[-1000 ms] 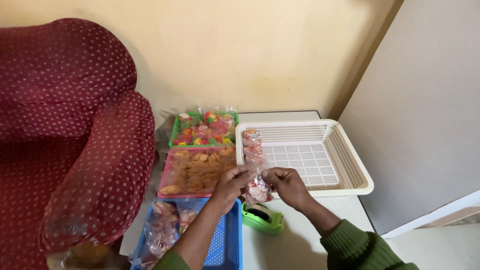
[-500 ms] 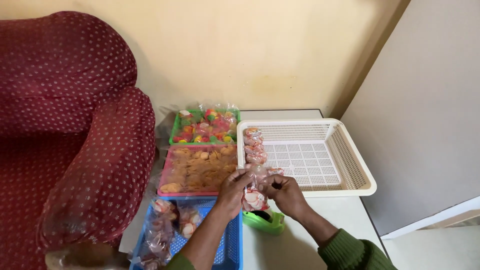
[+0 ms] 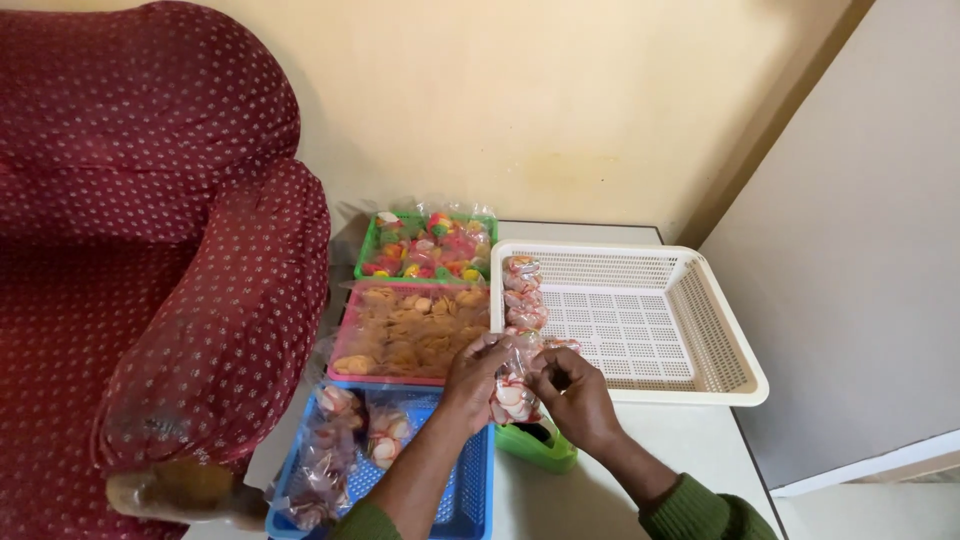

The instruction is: A person is seen manually filling a strip of small plastic bags with food items and sealing each one using a tape dispenser.

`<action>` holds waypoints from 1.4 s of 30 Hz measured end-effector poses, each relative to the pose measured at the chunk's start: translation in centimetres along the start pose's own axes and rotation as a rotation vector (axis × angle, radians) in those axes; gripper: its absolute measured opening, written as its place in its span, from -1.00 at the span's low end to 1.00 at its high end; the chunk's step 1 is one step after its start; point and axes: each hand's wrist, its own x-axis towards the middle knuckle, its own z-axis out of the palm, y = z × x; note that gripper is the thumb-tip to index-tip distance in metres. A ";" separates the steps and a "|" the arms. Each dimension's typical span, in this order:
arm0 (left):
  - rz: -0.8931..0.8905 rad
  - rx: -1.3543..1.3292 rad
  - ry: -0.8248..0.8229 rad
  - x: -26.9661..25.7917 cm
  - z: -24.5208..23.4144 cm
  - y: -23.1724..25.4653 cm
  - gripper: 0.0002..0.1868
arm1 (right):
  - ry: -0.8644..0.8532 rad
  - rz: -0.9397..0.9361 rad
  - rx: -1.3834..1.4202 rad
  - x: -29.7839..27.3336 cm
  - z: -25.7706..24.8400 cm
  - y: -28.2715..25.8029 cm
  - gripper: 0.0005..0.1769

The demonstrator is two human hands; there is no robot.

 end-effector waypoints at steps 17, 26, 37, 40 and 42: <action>-0.044 -0.031 0.048 -0.8 0.6 0.7 -0.82 | -0.067 -0.204 -0.151 -0.4 -0.4 -0.2 -0.80; -0.081 -0.022 0.016 -1.2 0.7 1.3 -0.77 | -0.061 -0.061 -0.056 -0.4 -0.6 -3.1 -0.72; 0.040 0.059 -0.019 -1.3 0.8 0.1 -0.86 | -0.071 0.207 0.244 0.4 -0.1 1.0 -0.88; 0.042 0.047 -0.019 -1.0 0.5 -0.1 -0.82 | -0.102 0.205 0.225 0.5 0.0 2.5 -0.91; 0.023 0.027 -0.011 -1.9 1.0 0.8 -0.81 | -0.107 0.177 0.153 0.6 -0.1 2.3 -0.91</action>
